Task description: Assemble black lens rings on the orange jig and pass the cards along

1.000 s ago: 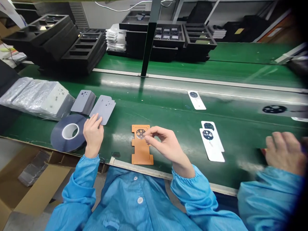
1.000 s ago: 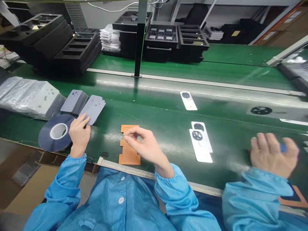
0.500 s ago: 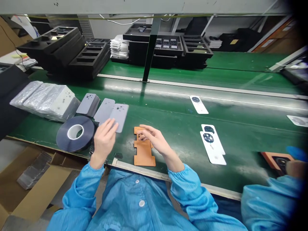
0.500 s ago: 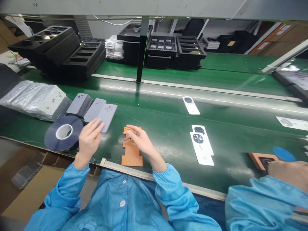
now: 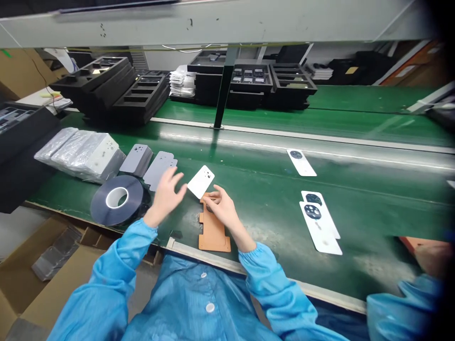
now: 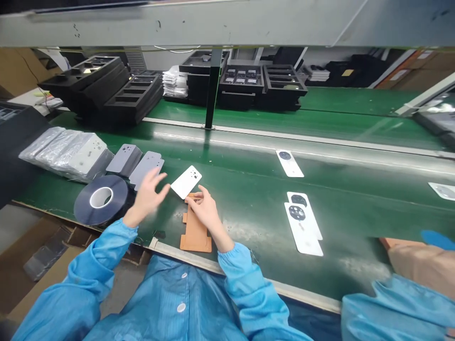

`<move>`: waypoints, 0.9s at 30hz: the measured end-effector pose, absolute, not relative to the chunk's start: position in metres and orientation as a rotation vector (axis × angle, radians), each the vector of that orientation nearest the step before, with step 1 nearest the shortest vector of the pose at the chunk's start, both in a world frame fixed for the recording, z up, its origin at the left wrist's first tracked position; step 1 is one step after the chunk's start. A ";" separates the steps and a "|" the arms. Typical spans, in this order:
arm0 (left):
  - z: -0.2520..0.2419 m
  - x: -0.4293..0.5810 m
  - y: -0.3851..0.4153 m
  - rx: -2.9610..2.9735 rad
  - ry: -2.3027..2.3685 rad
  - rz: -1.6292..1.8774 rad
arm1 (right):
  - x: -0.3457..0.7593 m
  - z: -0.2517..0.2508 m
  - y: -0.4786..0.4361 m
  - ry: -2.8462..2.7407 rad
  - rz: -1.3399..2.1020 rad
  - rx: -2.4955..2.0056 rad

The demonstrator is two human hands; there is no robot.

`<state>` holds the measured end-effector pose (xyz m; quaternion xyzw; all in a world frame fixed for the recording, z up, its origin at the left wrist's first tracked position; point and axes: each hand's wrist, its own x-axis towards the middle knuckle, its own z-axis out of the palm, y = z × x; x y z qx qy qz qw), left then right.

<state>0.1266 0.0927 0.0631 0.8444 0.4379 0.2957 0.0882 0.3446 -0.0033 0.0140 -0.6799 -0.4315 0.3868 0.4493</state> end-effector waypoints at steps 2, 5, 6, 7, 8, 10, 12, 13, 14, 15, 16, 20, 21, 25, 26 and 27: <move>0.073 0.119 0.124 2.412 1.660 0.784 | 0.343 0.012 -0.003 -1.162 0.876 -1.732; 0.081 0.103 0.172 2.188 1.936 0.411 | 0.345 0.018 -0.003 -1.260 0.842 -1.717; 0.081 0.097 0.187 2.075 1.950 0.318 | 0.347 0.020 -0.003 -1.265 0.849 -1.704; 0.082 0.092 0.200 1.939 1.932 0.265 | 0.350 0.023 -0.003 -1.261 0.859 -1.691; 0.082 0.088 0.211 1.845 1.873 0.264 | 0.353 0.025 -0.003 -1.253 0.868 -1.681; 0.083 0.081 0.229 1.799 1.808 0.277 | 0.359 0.029 -0.002 -1.247 0.884 -1.667; 0.085 0.077 0.242 1.774 1.768 0.288 | 0.366 0.032 0.000 -1.265 0.882 -1.664; 0.087 0.075 0.247 1.750 1.756 0.289 | 0.370 0.033 0.003 -1.281 0.872 -1.671; 0.088 0.074 0.252 1.720 1.748 0.290 | 0.373 0.034 0.007 -1.304 0.858 -1.685; 0.090 0.073 0.257 1.690 1.742 0.293 | 0.376 0.035 0.013 -1.335 0.839 -1.708; 0.091 0.072 0.261 1.662 1.738 0.298 | 0.380 0.036 0.020 -1.384 0.813 -1.743; 0.091 0.071 0.270 1.570 1.709 0.293 | 0.389 0.038 0.067 -1.609 0.723 -1.893; 0.091 0.072 0.270 1.550 1.701 0.283 | 0.391 0.038 0.080 -1.634 0.722 -1.912; 0.093 0.075 0.260 1.491 1.678 0.226 | 0.390 0.037 0.128 -1.663 0.757 -1.999; 0.094 0.077 0.256 1.485 1.671 0.212 | 0.389 0.037 0.136 -1.666 0.764 -2.022; 0.094 0.079 0.251 1.483 1.665 0.200 | 0.387 0.037 0.143 -1.664 0.770 -2.040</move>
